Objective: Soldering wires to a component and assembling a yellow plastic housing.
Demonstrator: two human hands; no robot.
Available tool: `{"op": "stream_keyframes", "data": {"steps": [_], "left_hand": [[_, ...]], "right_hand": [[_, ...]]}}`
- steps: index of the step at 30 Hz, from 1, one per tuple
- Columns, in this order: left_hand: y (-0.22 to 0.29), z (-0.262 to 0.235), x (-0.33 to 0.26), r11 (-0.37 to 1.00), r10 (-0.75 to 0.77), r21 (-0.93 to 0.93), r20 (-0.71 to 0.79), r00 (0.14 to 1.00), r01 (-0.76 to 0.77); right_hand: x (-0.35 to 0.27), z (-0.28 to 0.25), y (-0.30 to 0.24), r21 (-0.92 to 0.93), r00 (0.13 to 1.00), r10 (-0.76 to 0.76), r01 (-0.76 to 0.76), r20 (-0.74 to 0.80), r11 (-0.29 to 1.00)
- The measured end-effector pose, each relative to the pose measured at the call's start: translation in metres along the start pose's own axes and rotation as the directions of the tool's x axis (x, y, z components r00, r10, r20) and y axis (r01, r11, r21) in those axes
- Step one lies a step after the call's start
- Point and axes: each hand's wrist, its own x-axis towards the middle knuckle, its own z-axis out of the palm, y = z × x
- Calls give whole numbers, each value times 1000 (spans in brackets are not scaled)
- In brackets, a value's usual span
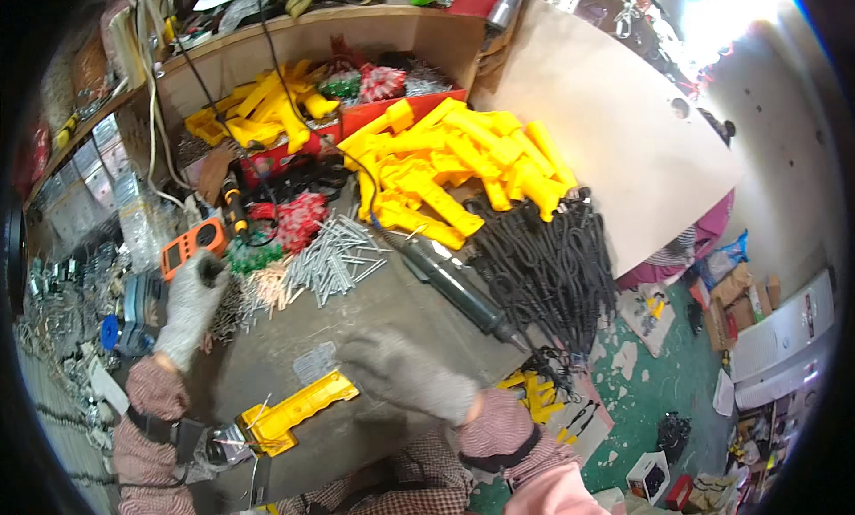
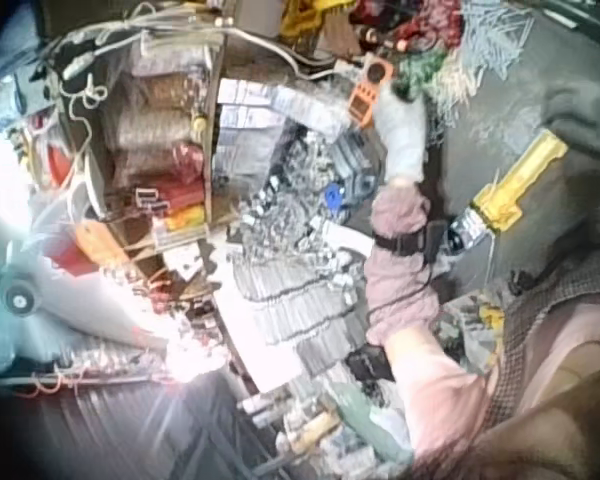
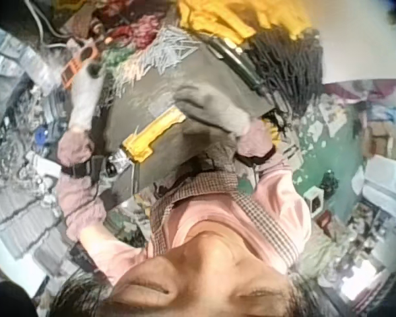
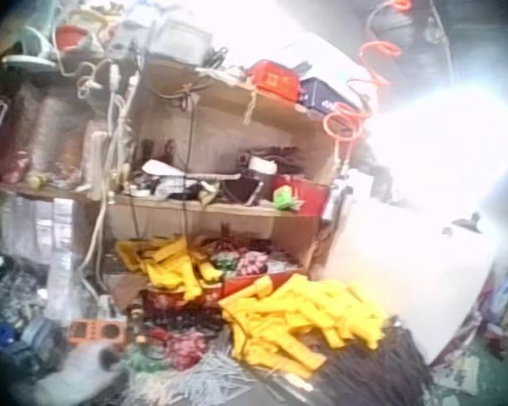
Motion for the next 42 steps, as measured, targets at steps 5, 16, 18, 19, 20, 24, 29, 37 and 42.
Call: {"op": "stream_keyframes", "data": {"steps": [5, 16, 18, 19, 20, 24, 29, 37, 42], "left_hand": [[8, -48, -28, 960, -23, -276, 81, 996, 45], [36, -107, -147, 987, -9, -161, -58, 998, 0], [31, -110, -172, 970, -108, -217, -5, 994, 104], [28, -109, -183, 933, -179, -311, 36, 983, 181], [24, -105, -192, 908, -186, -374, 38, 982, 187], [12, -88, -212, 950, -118, -289, 30, 993, 122], [12, -69, -226, 994, -46, -102, 39, 998, 50], [11, -63, -231, 990, -43, 137, 26, 999, 39], [9, -65, -242, 983, -56, 176, -2, 998, 55]], "right_hand": [[-41, -133, 53, -468, 710, 277, -658, -648, 590], [-37, -124, 68, -488, 662, 614, -742, -430, 459], [-50, -129, 67, -453, 553, 733, -812, -396, 368], [-58, -124, 69, -500, 607, 732, -759, -311, 417], [-62, -126, 72, -484, 613, 727, -760, -309, 434], [-61, -133, 72, -382, 661, 513, -743, -548, 549], [-38, -181, 15, -650, 796, -76, -430, -600, 626], [63, -25, 47, 783, 507, 736, -175, -448, 597], [73, -26, 56, -548, 932, 46, -252, -360, 798]]}}
